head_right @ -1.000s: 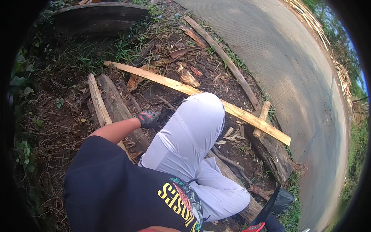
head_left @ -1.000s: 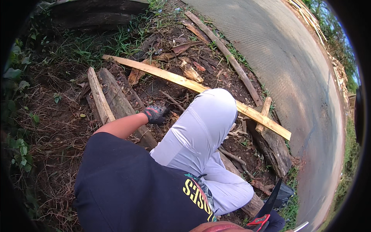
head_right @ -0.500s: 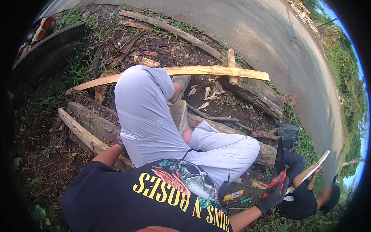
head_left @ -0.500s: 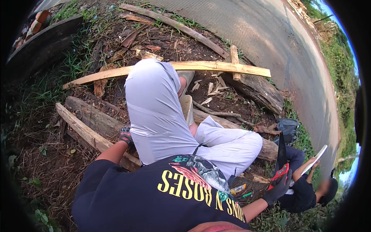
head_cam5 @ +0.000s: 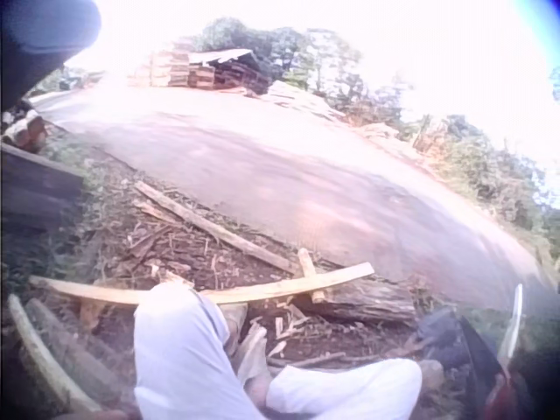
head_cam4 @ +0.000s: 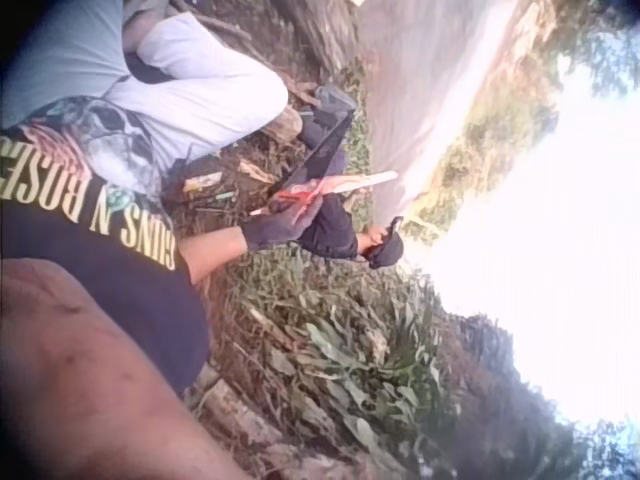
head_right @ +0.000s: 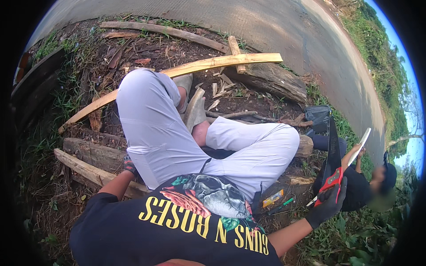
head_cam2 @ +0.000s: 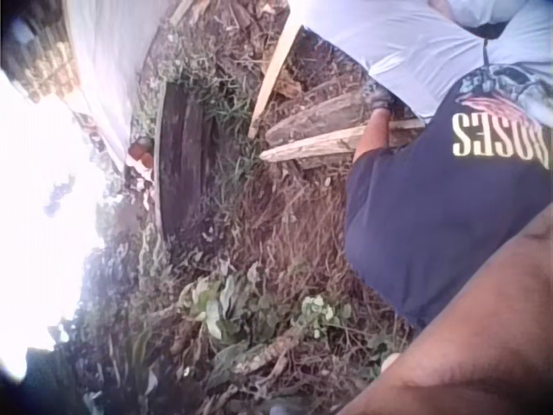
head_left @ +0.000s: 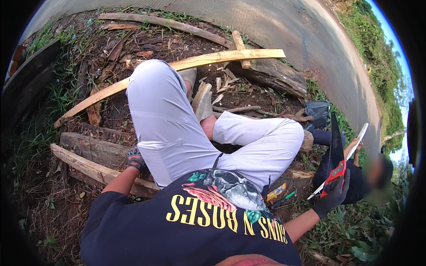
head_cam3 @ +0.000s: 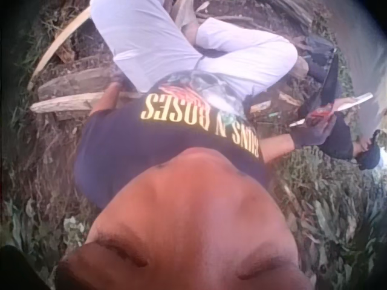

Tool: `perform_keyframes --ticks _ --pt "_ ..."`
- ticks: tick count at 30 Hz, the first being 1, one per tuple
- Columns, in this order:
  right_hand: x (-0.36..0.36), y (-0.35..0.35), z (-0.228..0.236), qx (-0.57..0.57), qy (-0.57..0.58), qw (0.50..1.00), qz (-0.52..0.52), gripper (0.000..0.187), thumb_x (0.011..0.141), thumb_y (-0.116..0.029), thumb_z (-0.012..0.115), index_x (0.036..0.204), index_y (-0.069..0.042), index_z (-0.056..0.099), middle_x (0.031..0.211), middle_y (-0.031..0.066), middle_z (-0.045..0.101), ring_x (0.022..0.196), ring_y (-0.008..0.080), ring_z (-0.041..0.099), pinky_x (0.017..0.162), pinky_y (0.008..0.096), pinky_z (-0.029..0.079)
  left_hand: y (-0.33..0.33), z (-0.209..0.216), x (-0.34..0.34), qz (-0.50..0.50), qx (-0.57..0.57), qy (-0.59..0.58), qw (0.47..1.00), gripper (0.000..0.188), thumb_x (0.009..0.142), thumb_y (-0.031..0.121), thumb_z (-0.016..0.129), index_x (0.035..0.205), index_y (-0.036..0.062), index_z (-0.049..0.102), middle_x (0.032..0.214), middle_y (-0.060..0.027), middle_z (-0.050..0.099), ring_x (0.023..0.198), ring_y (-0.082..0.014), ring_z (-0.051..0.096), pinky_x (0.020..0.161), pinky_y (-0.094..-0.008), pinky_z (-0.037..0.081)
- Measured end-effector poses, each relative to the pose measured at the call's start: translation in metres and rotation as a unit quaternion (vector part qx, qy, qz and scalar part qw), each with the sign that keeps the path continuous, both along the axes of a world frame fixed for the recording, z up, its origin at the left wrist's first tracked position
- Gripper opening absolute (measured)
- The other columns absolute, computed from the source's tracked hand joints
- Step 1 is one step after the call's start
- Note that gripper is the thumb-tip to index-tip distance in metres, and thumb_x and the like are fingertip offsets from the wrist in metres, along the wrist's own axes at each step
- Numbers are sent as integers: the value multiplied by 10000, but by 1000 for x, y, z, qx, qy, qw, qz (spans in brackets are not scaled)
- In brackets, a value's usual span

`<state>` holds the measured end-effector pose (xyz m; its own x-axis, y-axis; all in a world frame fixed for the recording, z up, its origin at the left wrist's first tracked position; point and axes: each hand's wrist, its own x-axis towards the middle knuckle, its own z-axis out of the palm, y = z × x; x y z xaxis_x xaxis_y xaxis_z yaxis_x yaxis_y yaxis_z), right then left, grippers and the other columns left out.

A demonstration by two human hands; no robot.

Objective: The person sits on the ground and uses a hand saw to cut a long piece of light-colored wood resting on a log. They adjust the wood's position and continue sawing through it.

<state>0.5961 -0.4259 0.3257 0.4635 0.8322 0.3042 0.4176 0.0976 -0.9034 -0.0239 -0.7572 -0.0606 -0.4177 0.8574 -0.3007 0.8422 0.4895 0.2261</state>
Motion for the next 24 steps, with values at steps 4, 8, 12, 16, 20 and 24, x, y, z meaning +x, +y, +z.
perform_keyframes --ticks 4,8,12,16,20,24 --pt "-11 -14 21 42 -4 999 10 429 1092 -57 563 1517 -22 609 710 -85 369 559 7 322 518 214 285 5 -3 0 -14 5 -4 1000 488 920 437 631 1273 113 728 1258 -165 730 1246 -374 647 1058 -509 498" --pt "-21 -24 29 53 -3 999 13 424 1074 -65 571 1490 -21 641 714 -88 363 582 16 315 525 236 274 0 2 -2 -19 -4 0 1000 489 921 437 629 1275 113 726 1254 -163 730 1243 -372 647 1058 -507 497" --pt "-33 -22 44 57 -26 997 33 411 1081 -85 569 1478 -22 651 729 -86 340 594 13 290 525 232 242 7 -2 0 -29 -1 -6 1000 490 922 436 628 1277 112 725 1251 -161 730 1240 -369 647 1058 -505 497" --pt "-22 4 54 38 -190 979 67 393 1101 -92 549 1472 -11 654 958 19 626 814 97 588 687 249 457 10 2 1 -26 -2 -5 1000 491 923 435 626 1279 112 724 1247 -160 730 1237 -367 648 1058 -503 496" --pt "-25 52 58 82 -428 898 67 387 1121 -95 519 1466 33 641 1408 160 669 1253 235 654 1020 339 525 17 7 12 -27 -5 -16 1000 492 924 435 624 1281 111 722 1244 -158 730 1234 -365 648 1058 -501 495" --pt "-108 104 60 73 -292 942 151 410 1117 -104 519 1484 50 616 1432 146 677 1210 208 675 995 313 540 16 9 25 -20 -16 -35 999 493 924 434 622 1283 111 721 1240 -156 730 1232 -363 648 1058 -499 495"
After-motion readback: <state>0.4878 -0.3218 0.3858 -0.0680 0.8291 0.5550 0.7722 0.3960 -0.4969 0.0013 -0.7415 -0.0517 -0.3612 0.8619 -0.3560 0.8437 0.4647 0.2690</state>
